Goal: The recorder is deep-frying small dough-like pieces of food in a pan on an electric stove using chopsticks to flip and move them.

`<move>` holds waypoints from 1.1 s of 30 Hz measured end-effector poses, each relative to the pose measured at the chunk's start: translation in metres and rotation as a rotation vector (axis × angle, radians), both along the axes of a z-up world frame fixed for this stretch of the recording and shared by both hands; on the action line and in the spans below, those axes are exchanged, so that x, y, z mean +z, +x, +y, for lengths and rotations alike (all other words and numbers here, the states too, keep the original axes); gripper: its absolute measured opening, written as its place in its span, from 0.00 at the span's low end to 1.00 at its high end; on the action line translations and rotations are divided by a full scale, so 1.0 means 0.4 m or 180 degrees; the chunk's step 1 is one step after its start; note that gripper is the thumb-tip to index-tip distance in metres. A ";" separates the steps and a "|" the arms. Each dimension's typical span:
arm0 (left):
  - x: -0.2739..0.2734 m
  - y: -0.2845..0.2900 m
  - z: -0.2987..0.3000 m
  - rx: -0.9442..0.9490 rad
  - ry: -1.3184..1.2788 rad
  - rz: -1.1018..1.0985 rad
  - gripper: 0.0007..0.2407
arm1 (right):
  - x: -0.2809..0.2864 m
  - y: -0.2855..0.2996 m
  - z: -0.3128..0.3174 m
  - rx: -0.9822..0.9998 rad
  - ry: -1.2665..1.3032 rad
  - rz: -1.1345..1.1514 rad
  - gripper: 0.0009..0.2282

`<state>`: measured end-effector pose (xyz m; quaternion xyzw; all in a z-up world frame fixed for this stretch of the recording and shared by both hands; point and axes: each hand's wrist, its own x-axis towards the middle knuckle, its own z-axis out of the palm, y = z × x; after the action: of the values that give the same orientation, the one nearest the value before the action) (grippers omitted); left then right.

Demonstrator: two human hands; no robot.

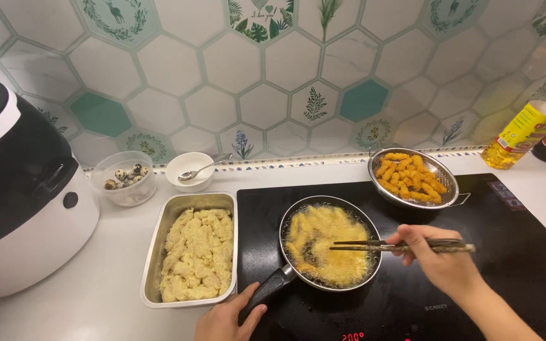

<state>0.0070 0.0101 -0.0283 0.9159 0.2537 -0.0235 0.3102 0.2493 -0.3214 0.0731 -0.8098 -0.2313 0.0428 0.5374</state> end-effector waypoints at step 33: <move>0.020 -0.002 -0.008 0.0041 -0.0024 -0.0175 0.24 | 0.094 -0.055 -0.015 -0.0694 -0.0600 -0.0167 0.20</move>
<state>0.0064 0.0068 -0.0203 0.9134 0.2509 0.0027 0.3206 0.2271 -0.3273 0.1106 -0.8778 -0.1509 -0.0156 0.4543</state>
